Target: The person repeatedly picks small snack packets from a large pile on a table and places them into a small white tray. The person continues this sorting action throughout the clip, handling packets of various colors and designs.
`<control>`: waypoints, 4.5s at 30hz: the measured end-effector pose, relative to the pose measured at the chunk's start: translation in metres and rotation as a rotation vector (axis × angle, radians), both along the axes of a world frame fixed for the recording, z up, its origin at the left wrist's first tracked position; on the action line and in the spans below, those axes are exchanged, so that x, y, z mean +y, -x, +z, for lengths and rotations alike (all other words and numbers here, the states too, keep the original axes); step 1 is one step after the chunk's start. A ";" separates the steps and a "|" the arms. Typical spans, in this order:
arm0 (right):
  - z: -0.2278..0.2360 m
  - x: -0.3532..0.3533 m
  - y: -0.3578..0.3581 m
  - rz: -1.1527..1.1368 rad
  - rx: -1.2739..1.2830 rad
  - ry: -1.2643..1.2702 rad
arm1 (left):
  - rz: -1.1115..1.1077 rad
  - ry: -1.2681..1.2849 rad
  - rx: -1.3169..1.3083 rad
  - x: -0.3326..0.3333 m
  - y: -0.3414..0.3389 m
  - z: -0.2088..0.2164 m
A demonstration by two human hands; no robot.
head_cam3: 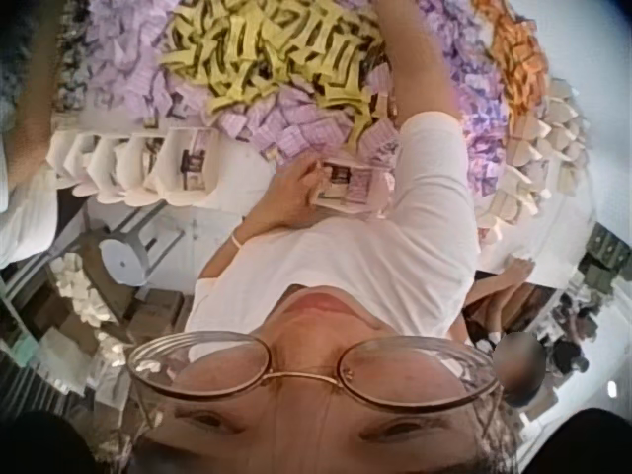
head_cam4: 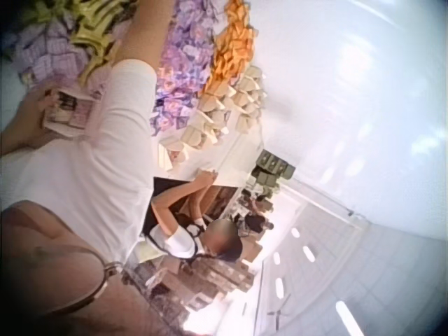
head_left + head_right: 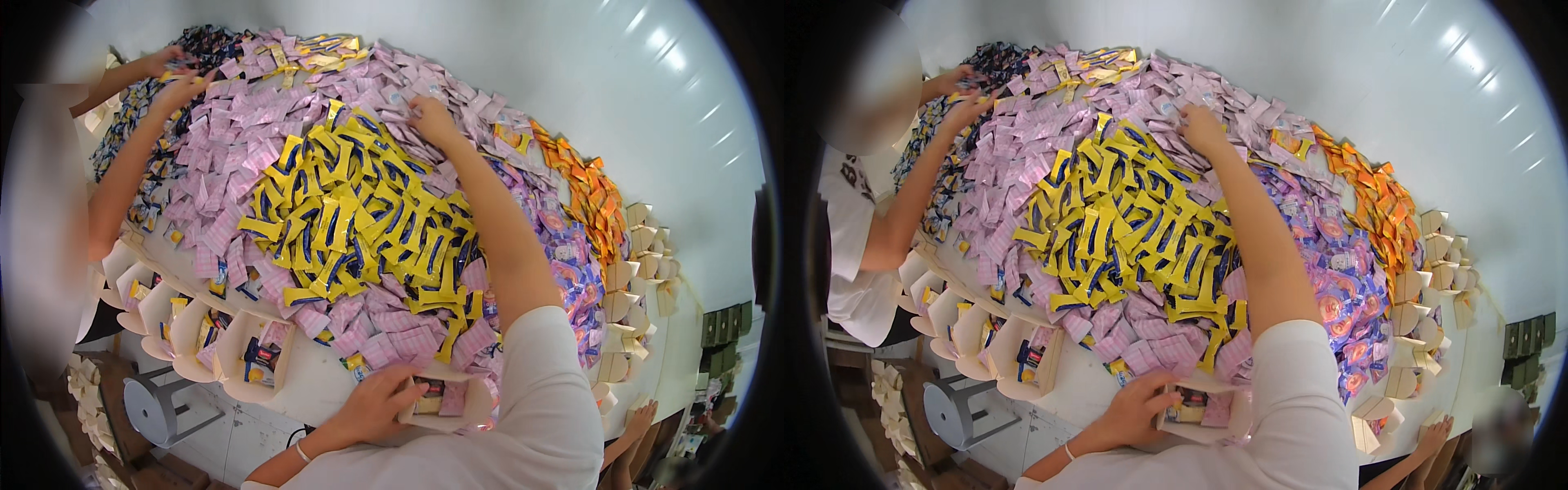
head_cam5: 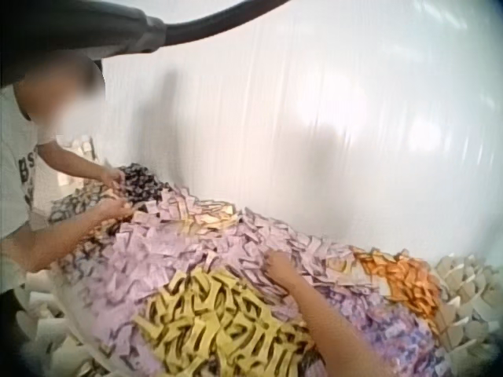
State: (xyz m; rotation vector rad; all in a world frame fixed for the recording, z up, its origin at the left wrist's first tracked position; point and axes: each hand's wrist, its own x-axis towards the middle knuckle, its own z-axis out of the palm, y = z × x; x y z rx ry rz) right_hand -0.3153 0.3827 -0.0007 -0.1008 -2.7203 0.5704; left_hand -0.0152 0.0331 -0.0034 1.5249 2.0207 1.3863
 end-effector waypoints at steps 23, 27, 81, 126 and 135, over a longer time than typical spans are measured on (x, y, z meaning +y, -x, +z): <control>0.066 -0.132 -0.125 0.346 0.303 0.947 | 0.015 -0.091 0.103 -0.004 -0.015 -0.010; 0.093 -0.059 -0.161 0.257 -0.088 1.610 | 0.023 -0.107 0.137 -0.003 -0.019 -0.012; 0.062 -0.010 -0.391 -0.118 -0.103 -0.330 | 0.168 -0.041 0.111 -0.009 -0.045 0.000; 0.025 -0.069 -0.661 -1.041 -0.160 0.092 | 1.100 -0.038 0.388 -0.122 -0.018 -0.001; 0.038 -0.110 -0.589 -0.589 0.188 -0.056 | 1.116 -0.147 0.053 -0.107 0.018 -0.009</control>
